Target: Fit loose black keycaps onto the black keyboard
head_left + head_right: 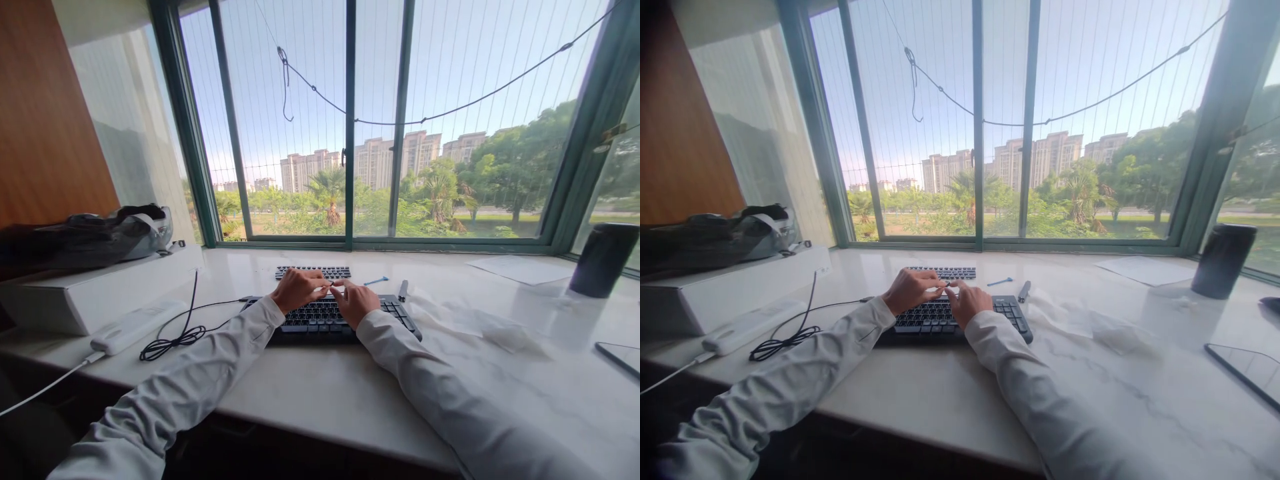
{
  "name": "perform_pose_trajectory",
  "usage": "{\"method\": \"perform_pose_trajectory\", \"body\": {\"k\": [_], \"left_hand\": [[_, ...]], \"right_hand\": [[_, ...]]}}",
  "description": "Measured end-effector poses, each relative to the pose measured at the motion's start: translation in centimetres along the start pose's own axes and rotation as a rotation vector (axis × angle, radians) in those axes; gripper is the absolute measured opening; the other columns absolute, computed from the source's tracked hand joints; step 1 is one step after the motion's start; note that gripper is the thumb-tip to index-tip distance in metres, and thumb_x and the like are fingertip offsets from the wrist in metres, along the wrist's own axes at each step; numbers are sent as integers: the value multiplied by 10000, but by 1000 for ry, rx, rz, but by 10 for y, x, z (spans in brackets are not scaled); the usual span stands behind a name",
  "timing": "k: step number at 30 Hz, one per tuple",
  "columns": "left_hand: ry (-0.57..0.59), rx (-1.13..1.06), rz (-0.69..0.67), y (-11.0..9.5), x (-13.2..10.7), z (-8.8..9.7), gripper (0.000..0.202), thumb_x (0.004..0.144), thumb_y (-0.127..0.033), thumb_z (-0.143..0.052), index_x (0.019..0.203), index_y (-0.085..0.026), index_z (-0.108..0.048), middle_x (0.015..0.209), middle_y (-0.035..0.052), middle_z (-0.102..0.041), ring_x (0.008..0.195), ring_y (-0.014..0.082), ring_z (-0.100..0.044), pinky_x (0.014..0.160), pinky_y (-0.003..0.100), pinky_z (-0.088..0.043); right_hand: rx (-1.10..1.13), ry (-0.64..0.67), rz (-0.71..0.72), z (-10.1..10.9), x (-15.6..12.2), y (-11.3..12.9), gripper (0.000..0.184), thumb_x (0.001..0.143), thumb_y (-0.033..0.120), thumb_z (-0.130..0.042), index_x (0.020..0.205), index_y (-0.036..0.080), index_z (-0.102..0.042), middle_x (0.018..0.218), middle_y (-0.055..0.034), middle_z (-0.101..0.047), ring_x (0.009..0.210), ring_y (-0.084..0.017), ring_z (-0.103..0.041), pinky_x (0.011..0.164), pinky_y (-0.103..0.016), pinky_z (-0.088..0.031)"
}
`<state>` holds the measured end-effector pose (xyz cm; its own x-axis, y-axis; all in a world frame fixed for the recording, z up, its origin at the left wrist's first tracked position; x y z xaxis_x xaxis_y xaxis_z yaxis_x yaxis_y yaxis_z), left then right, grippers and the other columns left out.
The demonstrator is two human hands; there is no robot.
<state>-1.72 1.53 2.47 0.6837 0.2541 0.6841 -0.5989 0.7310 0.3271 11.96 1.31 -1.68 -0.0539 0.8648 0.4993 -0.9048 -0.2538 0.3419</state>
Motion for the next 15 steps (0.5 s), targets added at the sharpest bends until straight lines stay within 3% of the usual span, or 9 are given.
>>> {"method": "perform_pose_trajectory", "body": {"k": [4,9,15], "left_hand": [[-42,-42,-9,2,-7,5,188,876,-350,-570,907,-267,-737,848,-28,-716,654,89,-637,519,209,-357],[-117,-245,145,11,-11,13,143,838,-318,-629,896,-270,-750,849,-23,-711,692,88,-635,599,192,-425],[-63,-479,252,16,-11,9,160,804,-342,-674,879,-233,-764,811,8,-685,510,56,-479,529,193,-427]], "right_hand": [[196,-31,-11,-9,3,1,401,910,545,-417,997,253,-679,658,-7,-667,647,-182,-615,610,-268,-376],[430,-76,9,-13,2,7,412,907,528,-429,969,191,-657,628,-2,-643,583,-151,-572,590,-242,-380],[483,10,44,-10,-4,15,420,923,537,-375,985,206,-626,556,31,-577,519,-142,-516,545,-236,-343]]}}
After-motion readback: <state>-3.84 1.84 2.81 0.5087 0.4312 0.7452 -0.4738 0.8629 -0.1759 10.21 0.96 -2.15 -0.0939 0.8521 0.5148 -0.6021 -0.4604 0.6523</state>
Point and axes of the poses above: each hand's wrist, its own x-axis towards the middle knuckle, its own z-axis out of the back of the hand, y = z × x, the point moved 6 cm from there along x, towards the middle knuckle
